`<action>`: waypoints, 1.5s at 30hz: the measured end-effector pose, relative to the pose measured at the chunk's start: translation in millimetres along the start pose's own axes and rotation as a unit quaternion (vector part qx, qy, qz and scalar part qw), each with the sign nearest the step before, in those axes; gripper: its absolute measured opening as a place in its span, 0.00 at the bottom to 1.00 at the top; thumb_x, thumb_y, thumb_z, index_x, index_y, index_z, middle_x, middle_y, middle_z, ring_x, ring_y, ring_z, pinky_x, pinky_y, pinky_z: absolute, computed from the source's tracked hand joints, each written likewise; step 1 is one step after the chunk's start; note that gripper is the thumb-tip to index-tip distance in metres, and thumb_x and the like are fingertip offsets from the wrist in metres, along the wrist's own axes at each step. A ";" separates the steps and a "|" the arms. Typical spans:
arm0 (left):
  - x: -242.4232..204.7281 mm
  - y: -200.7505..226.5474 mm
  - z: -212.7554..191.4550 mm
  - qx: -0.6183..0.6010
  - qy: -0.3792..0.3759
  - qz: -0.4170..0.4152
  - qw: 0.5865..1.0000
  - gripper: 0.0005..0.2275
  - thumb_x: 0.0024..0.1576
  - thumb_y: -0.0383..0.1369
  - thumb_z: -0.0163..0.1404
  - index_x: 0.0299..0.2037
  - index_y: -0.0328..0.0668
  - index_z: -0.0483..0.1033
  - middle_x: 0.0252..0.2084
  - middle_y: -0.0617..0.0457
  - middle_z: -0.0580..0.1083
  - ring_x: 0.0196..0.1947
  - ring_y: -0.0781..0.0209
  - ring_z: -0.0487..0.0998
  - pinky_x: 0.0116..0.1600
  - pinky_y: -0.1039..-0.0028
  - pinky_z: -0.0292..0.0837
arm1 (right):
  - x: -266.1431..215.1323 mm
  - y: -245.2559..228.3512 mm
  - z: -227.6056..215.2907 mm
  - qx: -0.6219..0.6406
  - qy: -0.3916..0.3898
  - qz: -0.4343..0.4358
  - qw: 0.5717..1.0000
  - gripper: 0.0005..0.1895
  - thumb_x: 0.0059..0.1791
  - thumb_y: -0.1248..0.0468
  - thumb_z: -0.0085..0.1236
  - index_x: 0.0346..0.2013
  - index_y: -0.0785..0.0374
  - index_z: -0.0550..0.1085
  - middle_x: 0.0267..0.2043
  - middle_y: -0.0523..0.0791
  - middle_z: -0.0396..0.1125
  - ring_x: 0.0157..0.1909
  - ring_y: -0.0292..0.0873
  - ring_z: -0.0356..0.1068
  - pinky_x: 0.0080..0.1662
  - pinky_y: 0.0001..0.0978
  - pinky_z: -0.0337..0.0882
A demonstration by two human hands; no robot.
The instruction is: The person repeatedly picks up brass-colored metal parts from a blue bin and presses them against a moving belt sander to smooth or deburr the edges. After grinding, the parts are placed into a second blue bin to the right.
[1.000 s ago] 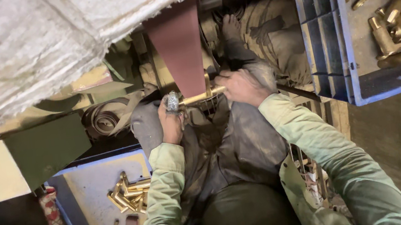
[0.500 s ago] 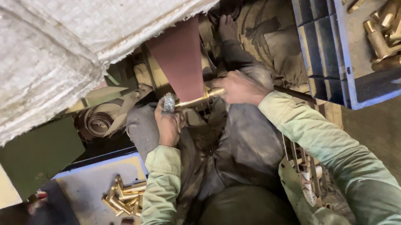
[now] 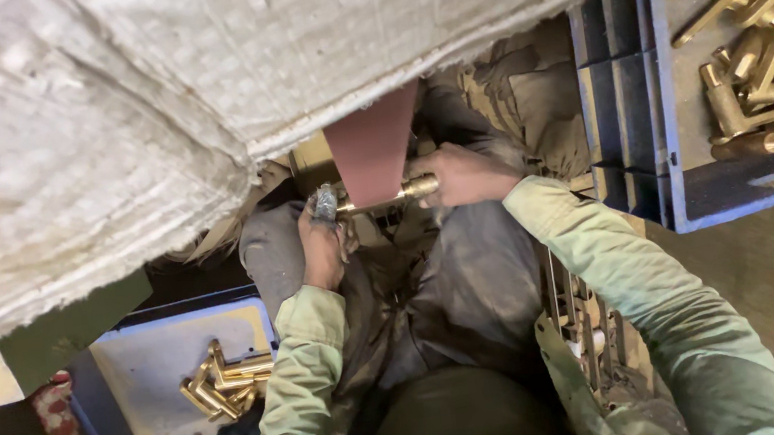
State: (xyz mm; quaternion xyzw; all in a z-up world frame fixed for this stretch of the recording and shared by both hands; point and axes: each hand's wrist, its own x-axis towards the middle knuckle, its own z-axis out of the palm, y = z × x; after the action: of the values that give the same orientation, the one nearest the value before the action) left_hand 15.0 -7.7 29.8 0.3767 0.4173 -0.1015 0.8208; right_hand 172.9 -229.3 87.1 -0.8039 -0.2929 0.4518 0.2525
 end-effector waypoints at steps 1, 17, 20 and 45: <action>1.2 -1.5 -1.2 -0.008 -0.008 0.006 1.000 0.09 0.62 0.31 0.39 0.48 0.48 0.71 0.15 0.59 0.60 0.10 0.67 0.56 0.17 0.75 0.51 | 2.1 3.6 0.2 0.001 -0.010 -0.007 1.000 0.29 0.40 0.60 0.69 0.55 0.60 0.76 0.42 0.54 0.76 0.43 0.55 0.77 0.51 0.43 0.74; 0.1 3.6 -9.4 0.007 -0.076 0.058 0.995 0.11 0.66 0.40 0.46 0.46 0.42 0.71 0.18 0.55 0.65 0.12 0.63 0.62 0.17 0.71 0.54 | 8.0 34.2 -7.8 0.330 -0.219 0.052 0.917 0.20 0.53 0.50 0.55 0.36 0.67 0.79 0.19 0.42 0.65 0.14 0.30 0.54 0.16 0.24 0.52; -13.6 7.5 -9.9 0.097 -0.054 0.057 0.992 0.11 0.64 0.40 0.45 0.50 0.48 0.75 0.18 0.58 0.63 0.11 0.67 0.57 0.17 0.73 0.52 | -32.7 19.5 14.4 0.071 -0.008 -0.040 0.997 0.17 0.52 0.51 0.59 0.34 0.64 0.79 0.23 0.44 0.70 0.22 0.34 0.63 0.27 0.30 0.62; 35.1 -35.0 18.0 -0.057 -0.028 -0.015 0.998 0.13 0.68 0.43 0.40 0.33 0.48 0.63 0.14 0.61 0.58 0.10 0.68 0.55 0.15 0.74 0.48 | -35.7 20.3 26.2 -0.186 0.218 -0.067 0.956 0.18 0.48 0.51 0.60 0.44 0.62 0.78 0.44 0.52 0.73 0.41 0.59 0.73 0.42 0.51 0.73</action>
State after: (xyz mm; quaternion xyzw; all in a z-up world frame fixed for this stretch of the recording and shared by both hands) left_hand 31.2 -39.5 -9.0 0.3204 0.4045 -0.1004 0.8506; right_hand 139.9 -264.7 81.9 -0.8944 -0.3626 0.1850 0.1855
